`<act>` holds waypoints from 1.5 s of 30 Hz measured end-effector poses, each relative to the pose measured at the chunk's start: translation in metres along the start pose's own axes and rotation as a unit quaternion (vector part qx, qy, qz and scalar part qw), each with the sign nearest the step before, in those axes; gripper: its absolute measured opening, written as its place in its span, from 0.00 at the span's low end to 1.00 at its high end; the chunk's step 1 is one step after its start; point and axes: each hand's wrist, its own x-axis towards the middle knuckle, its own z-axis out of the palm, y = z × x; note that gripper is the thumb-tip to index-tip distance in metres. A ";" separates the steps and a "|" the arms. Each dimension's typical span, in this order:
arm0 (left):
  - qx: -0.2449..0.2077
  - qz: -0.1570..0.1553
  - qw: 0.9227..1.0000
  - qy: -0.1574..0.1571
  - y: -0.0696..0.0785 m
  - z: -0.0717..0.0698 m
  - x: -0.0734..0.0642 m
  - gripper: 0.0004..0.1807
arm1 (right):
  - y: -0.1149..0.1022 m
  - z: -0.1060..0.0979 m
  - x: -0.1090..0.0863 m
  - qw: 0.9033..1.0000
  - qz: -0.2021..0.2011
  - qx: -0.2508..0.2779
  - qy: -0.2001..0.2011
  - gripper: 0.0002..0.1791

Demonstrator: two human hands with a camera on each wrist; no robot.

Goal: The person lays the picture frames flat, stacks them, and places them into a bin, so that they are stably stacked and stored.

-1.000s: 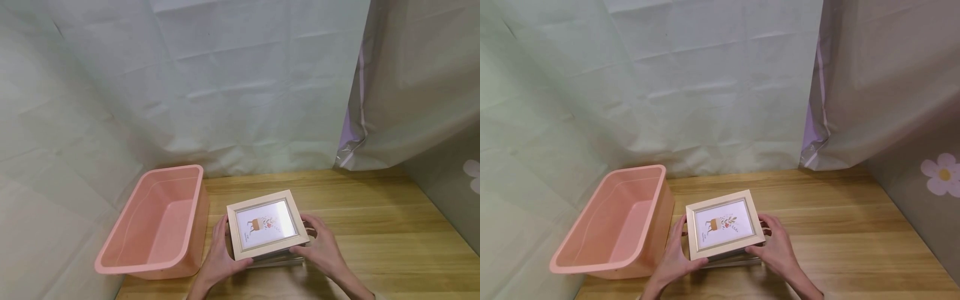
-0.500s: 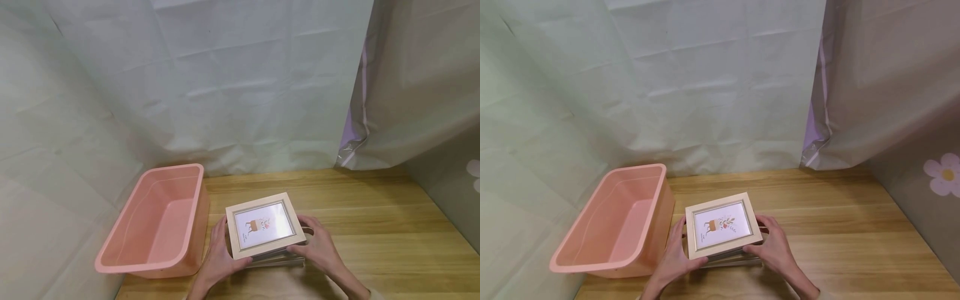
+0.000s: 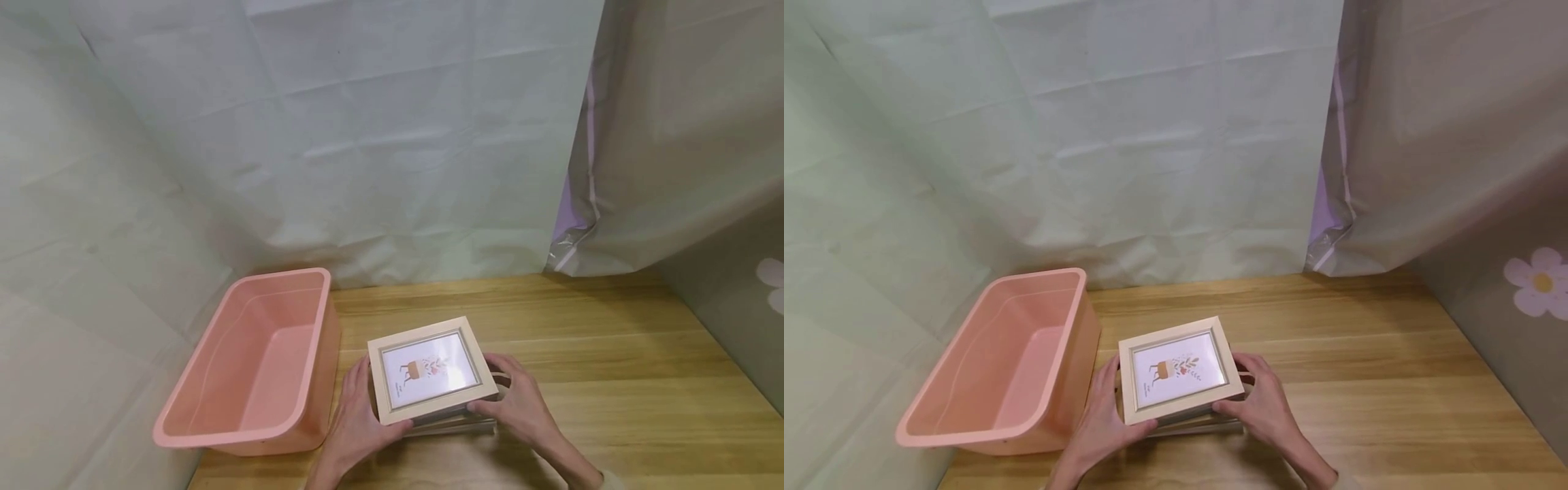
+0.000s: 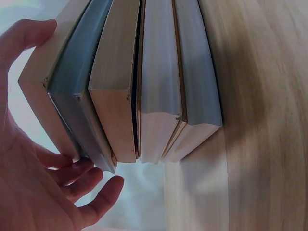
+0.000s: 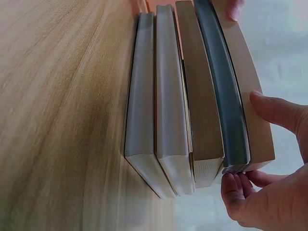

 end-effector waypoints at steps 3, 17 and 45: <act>0.003 0.005 1.000 0.002 0.000 0.000 0.000 0.75 | 0.000 -0.001 0.001 1.000 0.006 0.003 -0.006 0.51; 0.036 -0.009 0.999 0.000 0.002 0.002 -0.006 0.75 | 0.008 -0.003 -0.003 0.999 0.015 0.043 -0.030 0.45; -0.202 0.112 0.862 0.451 0.027 -0.048 -0.077 0.48 | 0.019 -0.004 -0.022 0.964 0.181 0.187 -0.049 0.34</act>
